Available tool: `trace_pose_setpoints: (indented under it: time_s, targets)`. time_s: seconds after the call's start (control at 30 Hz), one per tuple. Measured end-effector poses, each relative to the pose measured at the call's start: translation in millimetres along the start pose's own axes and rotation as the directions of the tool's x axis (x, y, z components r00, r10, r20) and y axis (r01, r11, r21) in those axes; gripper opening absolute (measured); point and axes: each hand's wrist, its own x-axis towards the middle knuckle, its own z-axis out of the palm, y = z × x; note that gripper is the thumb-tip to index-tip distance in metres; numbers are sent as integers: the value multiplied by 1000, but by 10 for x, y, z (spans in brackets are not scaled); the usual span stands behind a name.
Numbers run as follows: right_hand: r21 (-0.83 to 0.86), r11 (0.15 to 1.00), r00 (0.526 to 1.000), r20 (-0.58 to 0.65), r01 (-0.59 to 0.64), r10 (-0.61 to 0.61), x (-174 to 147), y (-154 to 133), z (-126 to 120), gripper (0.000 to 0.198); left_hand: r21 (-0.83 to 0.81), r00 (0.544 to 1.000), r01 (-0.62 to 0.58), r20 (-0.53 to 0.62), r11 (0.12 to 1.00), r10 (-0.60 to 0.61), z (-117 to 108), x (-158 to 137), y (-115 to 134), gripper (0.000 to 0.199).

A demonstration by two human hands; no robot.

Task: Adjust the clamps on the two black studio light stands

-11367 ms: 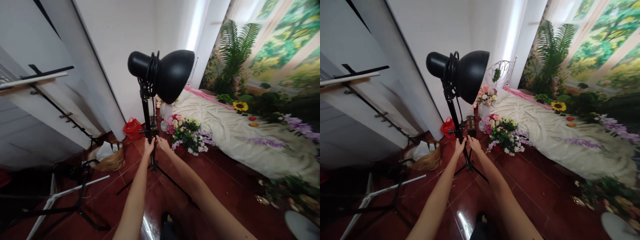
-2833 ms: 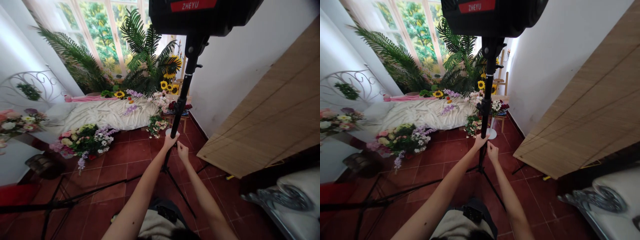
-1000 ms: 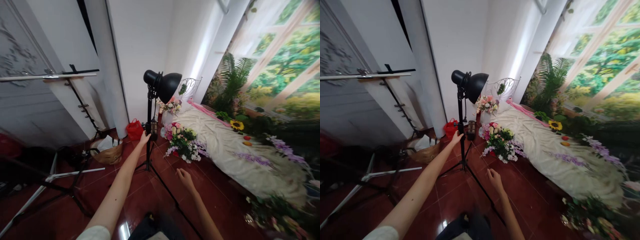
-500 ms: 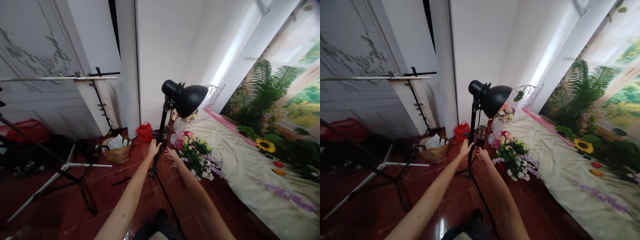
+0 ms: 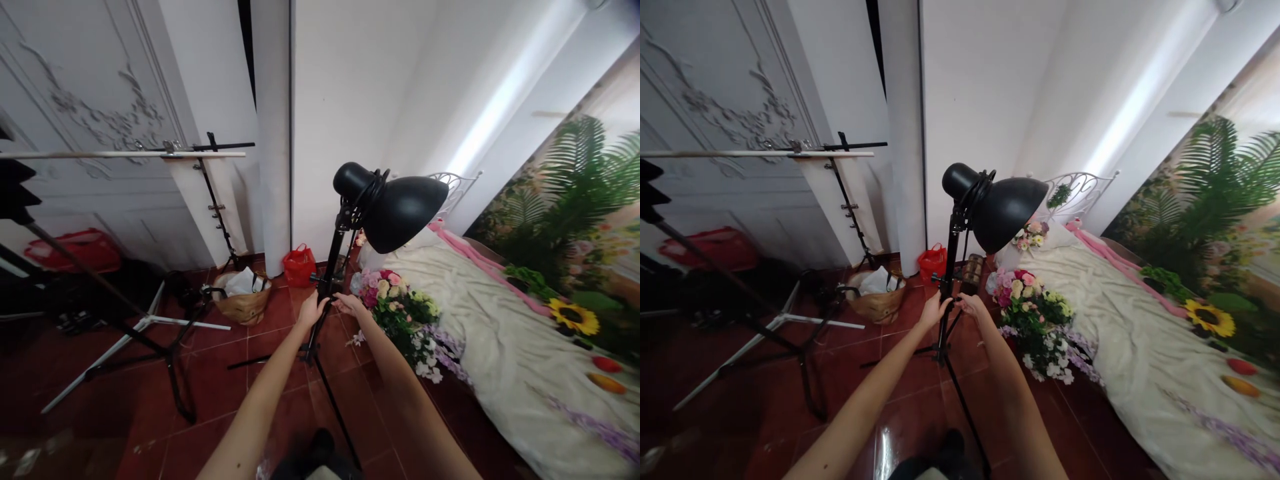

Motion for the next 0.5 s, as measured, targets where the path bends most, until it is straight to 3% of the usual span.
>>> trace_pose_setpoints:
  time_s: [0.1, 0.27, 0.37, 0.5]
  targets:
    - [96, 991, 993, 63, 92, -99, -56, 176, -39, 14, 36, 1000, 8, -1, 999, -8, 13, 2, 4, 45]
    - [218, 942, 952, 114, 256, -284, -99, 381, -104, 28, 114, 999, 40, 32, 993, -44, 27, 1, 36, 50]
    - [-8, 963, 944, 203, 268, -260, -52, 198, -213, 29, 149, 995, 68, 60, 986, -78, 32, -3, 67, 54]
    - [-355, 880, 938, 255, 316, -234, 24, -232, -300, 26, 161, 992, 81, 78, 984, -95, 26, -4, 102, 55]
